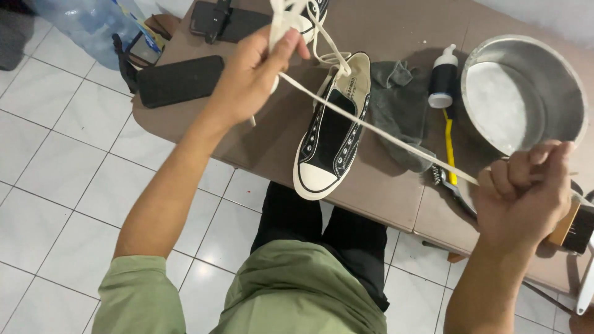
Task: Cleaning a black sneaker with a cloth and then threading laces through the eyelets.
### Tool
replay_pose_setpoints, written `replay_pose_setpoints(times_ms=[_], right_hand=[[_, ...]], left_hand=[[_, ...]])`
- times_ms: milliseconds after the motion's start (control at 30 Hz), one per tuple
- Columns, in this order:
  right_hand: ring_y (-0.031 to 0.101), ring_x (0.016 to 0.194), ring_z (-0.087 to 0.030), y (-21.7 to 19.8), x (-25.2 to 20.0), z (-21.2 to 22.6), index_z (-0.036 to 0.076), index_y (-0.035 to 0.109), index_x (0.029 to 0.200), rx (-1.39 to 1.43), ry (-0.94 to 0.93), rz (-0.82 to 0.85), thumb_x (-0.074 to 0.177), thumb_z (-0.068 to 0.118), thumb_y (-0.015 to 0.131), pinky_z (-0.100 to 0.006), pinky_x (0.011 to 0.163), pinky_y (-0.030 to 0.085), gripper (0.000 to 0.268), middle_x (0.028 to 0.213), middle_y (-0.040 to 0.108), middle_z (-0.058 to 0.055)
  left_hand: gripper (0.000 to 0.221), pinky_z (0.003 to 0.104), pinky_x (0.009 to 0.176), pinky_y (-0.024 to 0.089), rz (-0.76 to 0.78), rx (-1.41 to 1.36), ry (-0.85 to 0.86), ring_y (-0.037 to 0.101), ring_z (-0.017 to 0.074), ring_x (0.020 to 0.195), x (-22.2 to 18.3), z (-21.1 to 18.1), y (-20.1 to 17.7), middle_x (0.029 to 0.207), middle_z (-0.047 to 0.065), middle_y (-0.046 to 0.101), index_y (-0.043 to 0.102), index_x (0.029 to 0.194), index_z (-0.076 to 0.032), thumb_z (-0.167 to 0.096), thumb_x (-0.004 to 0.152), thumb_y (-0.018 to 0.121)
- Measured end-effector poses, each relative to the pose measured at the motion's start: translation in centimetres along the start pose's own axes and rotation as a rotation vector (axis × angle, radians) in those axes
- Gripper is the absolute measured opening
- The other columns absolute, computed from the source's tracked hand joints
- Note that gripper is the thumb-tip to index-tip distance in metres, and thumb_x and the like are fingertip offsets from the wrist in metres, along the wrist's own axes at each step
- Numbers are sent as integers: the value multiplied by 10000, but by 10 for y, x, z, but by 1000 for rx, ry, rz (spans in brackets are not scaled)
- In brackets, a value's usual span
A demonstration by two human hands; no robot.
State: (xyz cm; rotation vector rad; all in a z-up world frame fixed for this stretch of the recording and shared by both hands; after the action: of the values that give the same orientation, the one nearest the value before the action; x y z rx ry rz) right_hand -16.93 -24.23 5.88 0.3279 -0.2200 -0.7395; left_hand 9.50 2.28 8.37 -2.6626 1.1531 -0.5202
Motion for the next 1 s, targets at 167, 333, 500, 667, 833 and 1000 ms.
replay_pose_setpoints(times_ms=[167, 333, 500, 667, 833, 1000], right_hand=[[91, 570, -85, -24, -6, 0, 219, 397, 796, -102, 56, -121, 1051, 527, 509, -237, 513, 89, 415, 646, 127, 48], [505, 802, -142, 18, -24, -14, 10, 627, 1096, 28, 107, 66, 1003, -73, 312, -230, 671, 405, 338, 874, 538, -72], [564, 831, -132, 70, -33, -54, -6, 506, 1415, -65, 97, 442, 1090, 55, 429, -221, 675, 426, 340, 1158, 658, -189], [471, 638, -173, 84, -33, -82, -77, 457, 1350, -274, 113, 388, 1017, -53, 354, -243, 490, 425, 349, 1046, 689, -313], [509, 485, -140, 61, -30, -101, 15, 720, 1072, -788, -23, 376, 1030, 58, 562, -220, 389, 407, 169, 685, 721, -119], [634, 621, -216, 90, -33, -104, 54, 781, 1052, -1037, -253, 406, 956, 47, 701, -300, 505, 517, 125, 855, 714, -115]], left_hand=[[372, 287, 531, 299, -58, 258, 18, 352, 87, 509, 5, 15, -11, 601, -30, 351, 585, 1051, -131, -404, 1107, 338], [895, 655, 1194, 181, 68, 1026, 21, 145, 462, 1467, -14, 22, 47, 1583, 258, 231, 208, 1563, 13, -486, 970, 654], [434, 591, 1227, 135, 337, 642, 371, 364, 309, 1438, -41, 16, 128, 1480, 100, 509, 487, 1451, -83, -236, 1046, 458], [401, 664, 1202, 93, 315, 755, 437, 558, 344, 1314, -56, 35, 133, 1077, 157, 733, 678, 1157, -48, -285, 1088, 362], [276, 416, 964, 546, 441, 503, 302, 742, 343, 936, -79, 2, 106, 977, 209, 738, 608, 1204, 40, -49, 1043, 402], [189, 495, 1044, 379, 189, 829, 441, 556, 303, 1163, -62, 51, 117, 1108, 110, 602, 711, 1084, -45, -148, 948, 631]])
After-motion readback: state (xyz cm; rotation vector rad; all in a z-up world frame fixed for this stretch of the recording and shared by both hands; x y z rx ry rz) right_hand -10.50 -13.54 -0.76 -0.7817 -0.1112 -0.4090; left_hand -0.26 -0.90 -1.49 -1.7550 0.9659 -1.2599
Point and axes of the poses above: each hand's wrist, its own x-axis towards the middle knuckle, its own y-axis out of the palm, z = x × y, the point moved 7 cm from there along x, towards the middle knuckle
